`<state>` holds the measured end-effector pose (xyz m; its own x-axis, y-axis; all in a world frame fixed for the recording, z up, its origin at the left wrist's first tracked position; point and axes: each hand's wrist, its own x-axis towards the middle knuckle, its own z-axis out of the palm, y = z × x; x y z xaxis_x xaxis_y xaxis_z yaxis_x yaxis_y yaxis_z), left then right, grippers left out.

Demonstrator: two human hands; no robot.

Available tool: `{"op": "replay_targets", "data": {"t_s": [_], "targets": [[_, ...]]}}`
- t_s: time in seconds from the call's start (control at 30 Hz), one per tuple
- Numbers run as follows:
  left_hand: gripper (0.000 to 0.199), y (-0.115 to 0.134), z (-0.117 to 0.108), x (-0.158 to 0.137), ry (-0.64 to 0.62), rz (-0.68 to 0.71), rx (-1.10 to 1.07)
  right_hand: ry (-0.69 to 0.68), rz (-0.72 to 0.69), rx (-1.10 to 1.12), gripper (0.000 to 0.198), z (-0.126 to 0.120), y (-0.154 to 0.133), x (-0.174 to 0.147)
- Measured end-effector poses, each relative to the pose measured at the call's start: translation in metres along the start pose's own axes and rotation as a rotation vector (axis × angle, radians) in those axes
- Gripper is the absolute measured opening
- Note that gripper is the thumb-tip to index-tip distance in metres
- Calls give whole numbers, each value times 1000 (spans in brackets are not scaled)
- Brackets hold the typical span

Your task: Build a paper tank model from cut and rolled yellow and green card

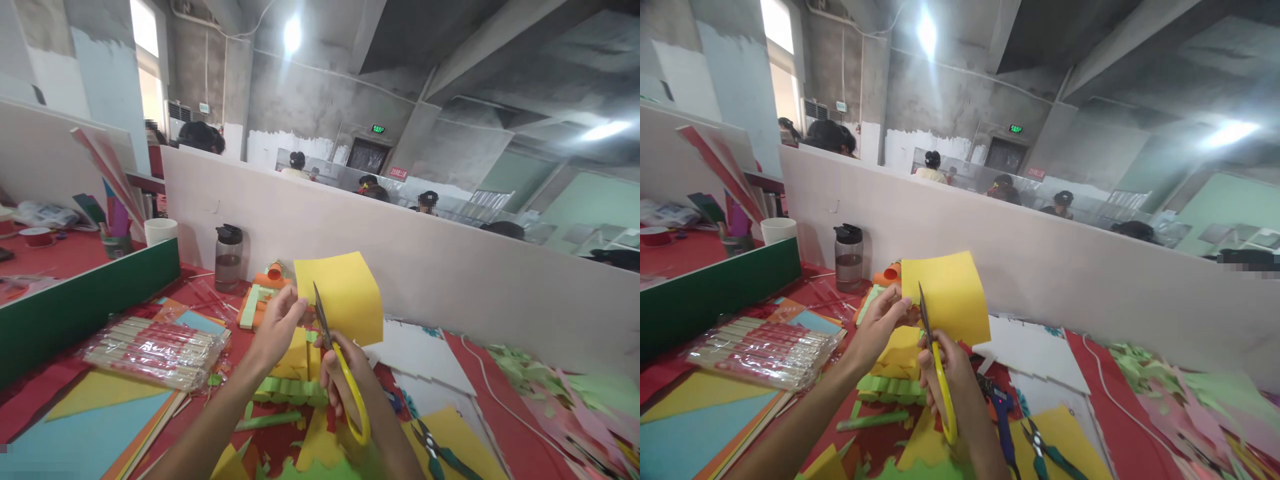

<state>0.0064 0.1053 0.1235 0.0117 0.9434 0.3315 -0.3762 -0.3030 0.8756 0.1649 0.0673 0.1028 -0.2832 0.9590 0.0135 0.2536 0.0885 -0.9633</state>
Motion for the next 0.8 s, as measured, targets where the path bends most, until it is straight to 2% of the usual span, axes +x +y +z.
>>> {"op": "replay_targets", "data": {"t_s": [0.13,0.33,0.53,0.7,0.8], "targets": [[28,3,-3,1,-14,-20,8,42,16,-34,69,-4,-5,-2],[22,2,-3,2,-36,-36,52,25,-5,-46,73,-2,-14,-5],[23,5,-3,-1,-128,-66,106,-43,-54,-33,68,-6,-16,-6],[21,7,-4,0,-139,-79,124,-15,-40,-25,59,-6,-11,-6],[20,6,-4,0,-150,-82,114,5,-34,-20,61,-4,-8,-5]]}}
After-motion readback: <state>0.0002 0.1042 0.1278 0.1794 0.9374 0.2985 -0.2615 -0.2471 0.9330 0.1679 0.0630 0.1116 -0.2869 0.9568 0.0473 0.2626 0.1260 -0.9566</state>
